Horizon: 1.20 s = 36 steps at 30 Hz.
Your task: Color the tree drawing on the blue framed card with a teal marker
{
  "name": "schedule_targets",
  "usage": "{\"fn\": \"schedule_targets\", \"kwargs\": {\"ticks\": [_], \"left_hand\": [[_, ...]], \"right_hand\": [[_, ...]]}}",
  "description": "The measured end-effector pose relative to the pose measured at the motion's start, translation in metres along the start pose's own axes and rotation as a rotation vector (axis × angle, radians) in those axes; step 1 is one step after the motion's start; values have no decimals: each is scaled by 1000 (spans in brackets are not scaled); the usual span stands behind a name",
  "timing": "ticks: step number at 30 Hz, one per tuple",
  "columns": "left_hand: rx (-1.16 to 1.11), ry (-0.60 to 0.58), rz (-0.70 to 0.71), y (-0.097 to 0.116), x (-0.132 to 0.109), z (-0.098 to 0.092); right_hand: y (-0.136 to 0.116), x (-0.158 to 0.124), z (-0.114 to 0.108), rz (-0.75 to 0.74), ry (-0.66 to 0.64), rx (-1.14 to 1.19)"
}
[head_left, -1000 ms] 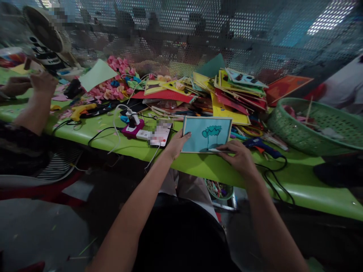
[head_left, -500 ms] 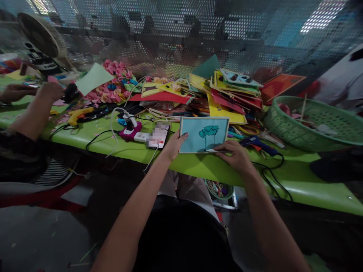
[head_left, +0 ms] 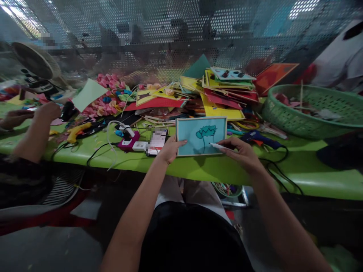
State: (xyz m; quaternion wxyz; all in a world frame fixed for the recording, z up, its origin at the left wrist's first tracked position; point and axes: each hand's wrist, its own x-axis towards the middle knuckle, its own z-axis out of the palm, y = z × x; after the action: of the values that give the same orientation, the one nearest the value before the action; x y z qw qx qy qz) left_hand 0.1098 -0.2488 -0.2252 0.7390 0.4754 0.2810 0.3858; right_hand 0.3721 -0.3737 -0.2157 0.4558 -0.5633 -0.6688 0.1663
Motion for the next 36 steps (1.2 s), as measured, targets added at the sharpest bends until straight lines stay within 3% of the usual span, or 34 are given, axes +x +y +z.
{"fn": "schedule_targets", "kwargs": {"ticks": [9,24,36], "left_hand": [[23,19,37,-12,5,-2],[39,15,52,-13,5,-3],[41,23,43,-12,2,-3]], "right_hand": [[7,1,10,-81,-95,-115],[10,4,14,-157,-25,-218],[10,4,14,-174,-50,-228]]}}
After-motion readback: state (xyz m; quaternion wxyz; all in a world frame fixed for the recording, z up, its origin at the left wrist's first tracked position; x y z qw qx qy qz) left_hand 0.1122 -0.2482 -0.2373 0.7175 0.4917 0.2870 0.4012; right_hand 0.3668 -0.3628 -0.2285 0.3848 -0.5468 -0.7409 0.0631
